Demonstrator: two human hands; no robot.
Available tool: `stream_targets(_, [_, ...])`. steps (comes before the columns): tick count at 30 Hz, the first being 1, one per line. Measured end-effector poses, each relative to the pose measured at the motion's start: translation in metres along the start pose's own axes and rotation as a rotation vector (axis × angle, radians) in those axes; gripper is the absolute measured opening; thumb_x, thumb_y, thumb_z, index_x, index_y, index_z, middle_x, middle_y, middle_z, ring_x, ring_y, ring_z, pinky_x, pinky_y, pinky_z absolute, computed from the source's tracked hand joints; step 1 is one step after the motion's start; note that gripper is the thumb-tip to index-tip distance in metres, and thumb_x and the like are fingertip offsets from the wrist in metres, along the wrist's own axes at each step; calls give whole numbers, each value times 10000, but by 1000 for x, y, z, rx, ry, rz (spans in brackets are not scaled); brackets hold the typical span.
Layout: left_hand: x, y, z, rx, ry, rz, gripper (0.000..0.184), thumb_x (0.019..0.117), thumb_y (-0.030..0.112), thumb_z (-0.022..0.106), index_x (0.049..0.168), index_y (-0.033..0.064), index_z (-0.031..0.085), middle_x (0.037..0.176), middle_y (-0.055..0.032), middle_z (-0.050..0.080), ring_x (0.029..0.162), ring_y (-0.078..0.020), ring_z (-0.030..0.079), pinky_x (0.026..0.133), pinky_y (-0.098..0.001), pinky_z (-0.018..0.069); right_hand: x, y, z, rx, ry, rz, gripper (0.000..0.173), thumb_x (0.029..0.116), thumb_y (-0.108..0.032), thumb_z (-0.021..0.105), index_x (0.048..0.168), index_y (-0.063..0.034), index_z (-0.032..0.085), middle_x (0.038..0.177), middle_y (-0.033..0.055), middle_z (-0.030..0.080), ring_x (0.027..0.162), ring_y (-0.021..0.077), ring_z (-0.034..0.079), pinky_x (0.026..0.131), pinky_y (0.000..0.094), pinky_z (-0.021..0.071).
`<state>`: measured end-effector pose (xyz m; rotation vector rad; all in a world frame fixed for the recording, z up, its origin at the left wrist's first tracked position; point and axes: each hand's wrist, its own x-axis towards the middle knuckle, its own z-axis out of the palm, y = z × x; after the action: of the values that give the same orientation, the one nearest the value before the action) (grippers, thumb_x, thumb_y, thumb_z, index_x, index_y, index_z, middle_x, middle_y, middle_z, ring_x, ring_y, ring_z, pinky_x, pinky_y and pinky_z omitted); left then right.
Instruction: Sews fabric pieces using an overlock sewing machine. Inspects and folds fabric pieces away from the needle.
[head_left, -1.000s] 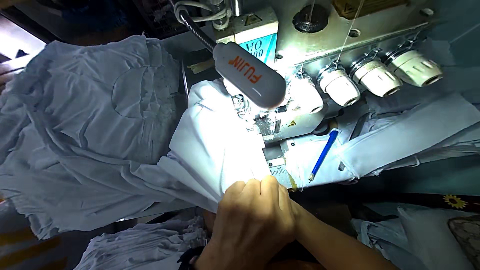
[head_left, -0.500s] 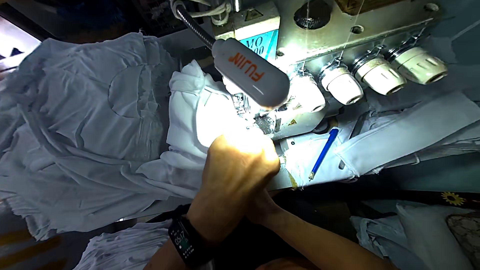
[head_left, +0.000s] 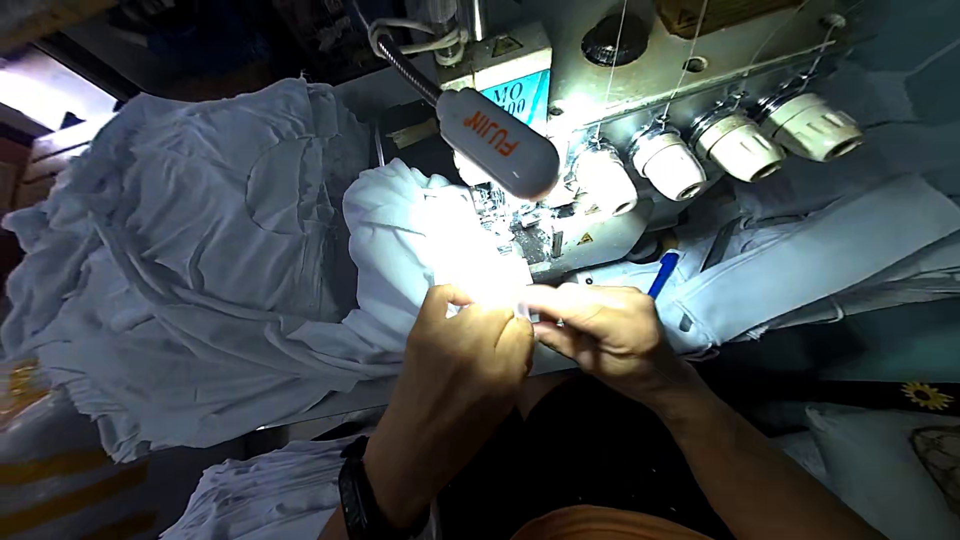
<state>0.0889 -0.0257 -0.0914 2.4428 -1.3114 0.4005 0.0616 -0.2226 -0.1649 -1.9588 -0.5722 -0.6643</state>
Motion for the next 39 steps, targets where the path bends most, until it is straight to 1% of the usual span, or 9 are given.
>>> stream_targets(4, [-5,-22,12,88,94,-55,217,854,293,743,887,84,695,938,-109,690,917,-266,641,899,-452,431,6,4,13,-30,11,-87,137,938,-59,655,929,-27,788,828,92,667,773,117,632,677,208,513])
stream_targets(8, [-15,-37,19,12,141,-97,61,818,73,672,859,33,693,1184,-162,726,1187,-284,671,1055,-495,476,2,2,17,-96,28,-21,151,937,-126,668,900,-64,801,832,74,612,742,96,575,615,202,455])
stream_targets(11, [-11,-47,22,-132,148,-97,187,849,43,660,1002,6,761,1119,-141,758,1176,-270,693,1099,-531,457,7,5,21,-124,76,-7,149,923,-143,688,849,-68,793,911,106,625,741,83,568,603,185,454])
stream_targets(24, [13,-75,19,-211,114,-110,236,803,-9,690,1028,-33,757,1190,-158,737,1211,-275,675,1112,-492,464,14,0,31,-198,178,121,139,927,-181,704,949,-81,797,882,75,588,724,103,551,581,225,448])
stream_targets(27, [33,-90,18,-232,190,-177,183,839,-27,704,1014,-56,748,1116,-198,747,1134,-317,703,1049,-465,501,-24,3,52,-91,240,147,170,953,-160,681,972,-24,782,864,96,650,762,79,606,686,175,515])
stream_targets(31, [64,-108,19,-175,255,-457,237,889,29,662,1082,-86,738,1130,-254,732,1132,-357,694,1027,-494,489,-62,29,65,-168,11,158,315,991,-210,634,742,-18,649,708,117,620,638,195,620,586,300,516])
stream_targets(34, [53,-99,24,-183,280,-601,261,934,97,671,1134,-57,736,1179,-228,727,1171,-344,679,1045,-514,472,-50,22,49,-51,42,194,409,981,-308,653,685,-27,634,590,62,584,533,98,538,514,232,437])
stream_targets(37, [0,-56,27,-191,352,-551,283,960,80,677,1228,-13,679,1191,-203,699,1089,-319,687,955,-495,552,-23,6,24,-19,29,293,604,1028,-619,446,874,-72,652,622,-12,525,553,41,490,527,237,422])
stream_targets(39, [-18,-30,32,-158,415,-564,271,909,5,678,1173,-50,694,1218,-207,701,1155,-299,686,1010,-454,550,-4,-5,15,-108,50,278,469,1055,-484,480,982,-50,642,673,1,538,572,55,504,533,237,427])
